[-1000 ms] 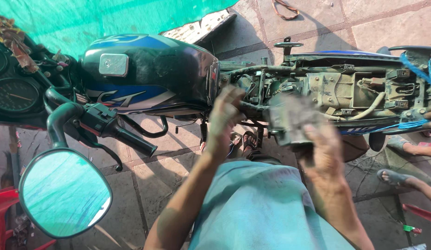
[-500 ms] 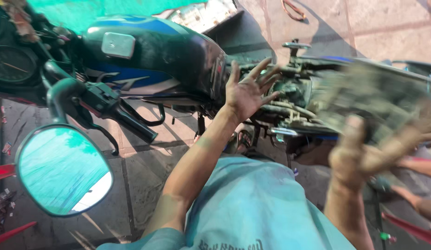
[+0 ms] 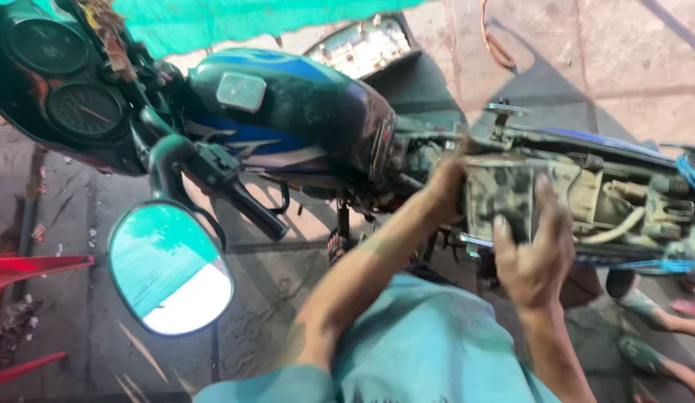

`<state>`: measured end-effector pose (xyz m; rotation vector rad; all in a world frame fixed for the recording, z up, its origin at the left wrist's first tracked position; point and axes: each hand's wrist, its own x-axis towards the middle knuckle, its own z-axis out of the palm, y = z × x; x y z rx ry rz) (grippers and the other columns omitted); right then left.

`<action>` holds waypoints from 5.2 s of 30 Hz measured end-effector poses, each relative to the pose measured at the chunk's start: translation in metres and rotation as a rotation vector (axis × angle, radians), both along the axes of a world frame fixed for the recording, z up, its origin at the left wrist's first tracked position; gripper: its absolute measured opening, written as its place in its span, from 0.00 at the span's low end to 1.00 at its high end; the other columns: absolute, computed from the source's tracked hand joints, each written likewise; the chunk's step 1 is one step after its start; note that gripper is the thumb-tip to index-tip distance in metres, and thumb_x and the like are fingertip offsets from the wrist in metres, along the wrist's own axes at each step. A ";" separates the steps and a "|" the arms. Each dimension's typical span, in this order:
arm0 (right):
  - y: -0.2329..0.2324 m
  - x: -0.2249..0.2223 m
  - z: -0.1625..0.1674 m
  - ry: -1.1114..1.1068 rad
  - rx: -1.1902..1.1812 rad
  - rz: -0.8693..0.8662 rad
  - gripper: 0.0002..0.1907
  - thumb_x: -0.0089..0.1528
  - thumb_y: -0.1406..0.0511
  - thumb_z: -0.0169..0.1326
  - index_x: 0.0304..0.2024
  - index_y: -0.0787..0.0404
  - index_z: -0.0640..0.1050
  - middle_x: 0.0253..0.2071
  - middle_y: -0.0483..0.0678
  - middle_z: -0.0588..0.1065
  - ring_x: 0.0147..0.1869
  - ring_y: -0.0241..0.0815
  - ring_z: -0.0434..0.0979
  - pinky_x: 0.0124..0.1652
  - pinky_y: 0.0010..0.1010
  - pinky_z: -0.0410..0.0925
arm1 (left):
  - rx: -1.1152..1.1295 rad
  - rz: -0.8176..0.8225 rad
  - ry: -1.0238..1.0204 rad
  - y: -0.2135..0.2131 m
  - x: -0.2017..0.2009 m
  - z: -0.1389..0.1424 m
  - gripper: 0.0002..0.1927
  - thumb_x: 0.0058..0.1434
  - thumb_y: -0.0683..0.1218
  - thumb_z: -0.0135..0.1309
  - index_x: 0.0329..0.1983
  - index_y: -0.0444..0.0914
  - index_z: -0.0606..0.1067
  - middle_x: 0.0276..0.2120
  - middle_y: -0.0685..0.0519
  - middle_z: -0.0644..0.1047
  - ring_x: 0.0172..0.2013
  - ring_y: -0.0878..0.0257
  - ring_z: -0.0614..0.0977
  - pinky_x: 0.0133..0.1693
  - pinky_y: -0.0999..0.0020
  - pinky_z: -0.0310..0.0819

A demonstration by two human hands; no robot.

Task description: The person is repairing a motorcycle engine. They use pliers to adjust components near the engine and handle various wires and parts within the exposed frame.

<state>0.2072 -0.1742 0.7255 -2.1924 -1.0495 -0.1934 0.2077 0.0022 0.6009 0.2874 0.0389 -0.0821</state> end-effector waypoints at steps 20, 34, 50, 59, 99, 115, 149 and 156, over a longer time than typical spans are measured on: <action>-0.015 0.010 -0.021 1.359 0.825 0.008 0.33 0.64 0.71 0.50 0.73 0.61 0.63 0.62 0.50 0.71 0.62 0.43 0.75 0.57 0.35 0.73 | 0.924 0.410 -0.151 -0.018 -0.088 0.068 0.51 0.60 0.48 0.64 0.82 0.40 0.51 0.73 0.43 0.62 0.69 0.52 0.66 0.68 0.51 0.62; -0.017 -0.009 0.003 1.432 0.905 0.198 0.37 0.68 0.67 0.54 0.77 0.68 0.59 0.63 0.54 0.71 0.61 0.41 0.76 0.55 0.31 0.73 | 0.795 0.418 -0.170 -0.019 -0.118 0.134 0.53 0.59 0.41 0.69 0.81 0.41 0.51 0.75 0.45 0.59 0.69 0.62 0.68 0.70 0.62 0.69; -0.044 0.000 -0.052 1.998 1.116 0.178 0.19 0.71 0.61 0.48 0.59 0.68 0.72 0.44 0.54 0.80 0.42 0.44 0.84 0.39 0.36 0.78 | 1.620 0.694 0.012 -0.034 -0.106 0.158 0.34 0.54 0.55 0.72 0.63 0.45 0.75 0.69 0.48 0.68 0.66 0.51 0.74 0.66 0.57 0.75; -0.043 -0.008 -0.048 1.936 1.089 0.182 0.22 0.68 0.61 0.48 0.61 0.65 0.72 0.47 0.53 0.78 0.47 0.43 0.82 0.43 0.37 0.77 | 1.561 0.627 -0.015 -0.037 -0.104 0.148 0.33 0.54 0.55 0.72 0.62 0.44 0.75 0.68 0.48 0.68 0.67 0.52 0.73 0.67 0.58 0.75; -0.115 0.231 -0.255 0.686 -0.099 -0.510 0.34 0.62 0.65 0.64 0.68 0.66 0.70 0.59 0.59 0.72 0.60 0.54 0.73 0.59 0.40 0.65 | 1.878 -0.067 0.323 -0.048 0.108 -0.167 0.32 0.48 0.38 0.62 0.58 0.43 0.70 0.55 0.44 0.75 0.55 0.42 0.77 0.53 0.52 0.74; -0.002 0.126 -0.235 0.369 -0.670 0.071 0.54 0.53 0.71 0.55 0.79 0.47 0.49 0.44 0.62 0.76 0.35 0.65 0.79 0.34 0.54 0.72 | 1.266 0.094 0.519 -0.040 0.059 -0.156 0.31 0.56 0.33 0.56 0.62 0.46 0.68 0.37 0.47 0.83 0.37 0.59 0.85 0.42 0.64 0.78; -0.042 0.143 -0.214 0.743 -0.457 -0.048 0.21 0.59 0.66 0.54 0.56 0.55 0.79 0.34 0.51 0.79 0.32 0.47 0.77 0.39 0.38 0.71 | 1.155 0.217 0.730 -0.052 0.074 -0.151 0.12 0.65 0.49 0.58 0.49 0.40 0.80 0.28 0.54 0.80 0.31 0.67 0.80 0.33 0.68 0.78; -0.046 0.148 -0.211 0.836 -0.470 -0.090 0.22 0.60 0.66 0.53 0.58 0.54 0.78 0.31 0.49 0.79 0.30 0.43 0.78 0.38 0.36 0.71 | 0.923 0.177 0.760 -0.042 0.081 -0.158 0.11 0.68 0.48 0.57 0.48 0.39 0.82 0.34 0.54 0.77 0.33 0.70 0.78 0.34 0.69 0.84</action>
